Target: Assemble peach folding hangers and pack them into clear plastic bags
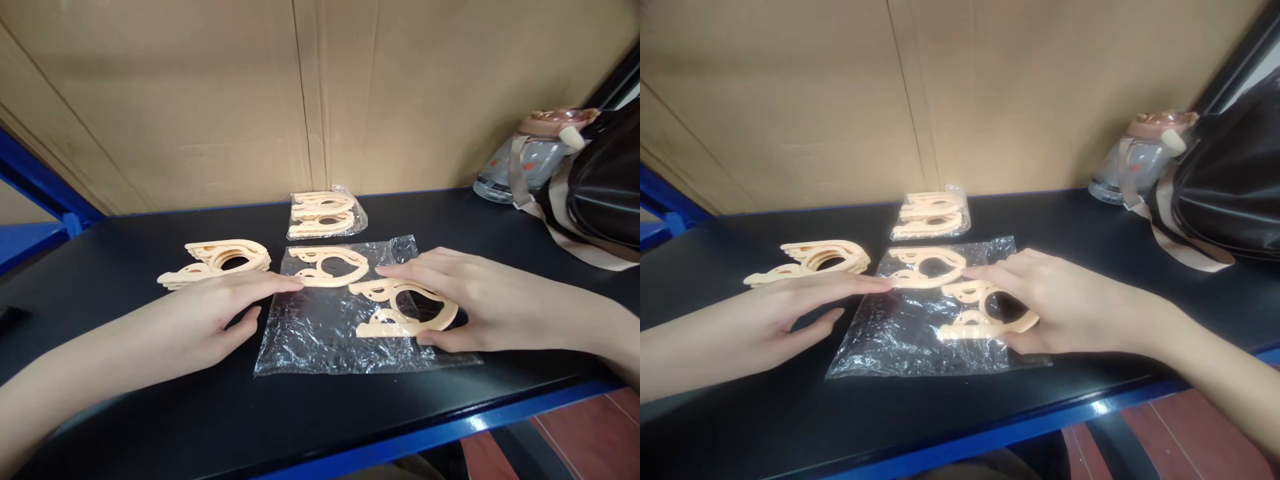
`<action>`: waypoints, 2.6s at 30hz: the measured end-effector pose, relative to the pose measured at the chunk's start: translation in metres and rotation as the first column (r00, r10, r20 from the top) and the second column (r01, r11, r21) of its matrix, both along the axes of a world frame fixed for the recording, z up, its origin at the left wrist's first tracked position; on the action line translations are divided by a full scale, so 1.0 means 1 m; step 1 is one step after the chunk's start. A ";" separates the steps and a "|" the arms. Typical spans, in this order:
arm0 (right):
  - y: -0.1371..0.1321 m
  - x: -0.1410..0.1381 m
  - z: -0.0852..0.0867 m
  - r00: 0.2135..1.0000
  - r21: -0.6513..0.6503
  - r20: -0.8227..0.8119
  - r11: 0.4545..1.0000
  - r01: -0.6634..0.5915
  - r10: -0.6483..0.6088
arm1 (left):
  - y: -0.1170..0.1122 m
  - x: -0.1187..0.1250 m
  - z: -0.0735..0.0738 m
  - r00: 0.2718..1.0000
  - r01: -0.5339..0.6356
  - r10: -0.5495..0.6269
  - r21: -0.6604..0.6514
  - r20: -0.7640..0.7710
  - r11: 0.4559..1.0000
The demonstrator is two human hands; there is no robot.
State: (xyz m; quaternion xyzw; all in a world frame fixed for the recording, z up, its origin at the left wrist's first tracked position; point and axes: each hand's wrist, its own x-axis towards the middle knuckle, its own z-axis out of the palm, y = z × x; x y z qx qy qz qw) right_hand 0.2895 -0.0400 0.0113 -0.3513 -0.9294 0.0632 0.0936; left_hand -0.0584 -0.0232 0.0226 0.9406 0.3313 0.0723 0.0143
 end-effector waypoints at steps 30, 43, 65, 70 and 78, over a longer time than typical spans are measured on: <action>0.005 -0.003 -0.004 0.986 -0.273 -0.166 0.962 -0.024 -0.022 | -0.008 0.016 -0.004 1.000 -0.009 0.009 0.045 -0.003 0.999; 0.005 -0.002 0.003 0.973 -0.460 -0.229 0.884 -0.085 -0.025 | -0.010 0.017 -0.007 0.999 -0.009 0.012 0.073 -0.043 0.997; 0.005 -0.007 -0.002 0.975 -0.418 -0.210 0.908 -0.021 -0.074 | -0.008 0.007 -0.009 0.994 -0.095 0.098 0.045 -0.050 0.994; 0.007 -0.011 -0.009 0.969 -0.428 -0.238 0.903 -0.044 -0.065 | -0.009 0.008 -0.007 0.991 -0.127 0.126 -0.007 -0.051 0.992; 0.007 -0.019 -0.016 0.958 -0.339 -0.256 0.940 0.034 -0.127 | -0.008 0.008 -0.006 0.992 -0.125 0.123 -0.061 -0.038 0.990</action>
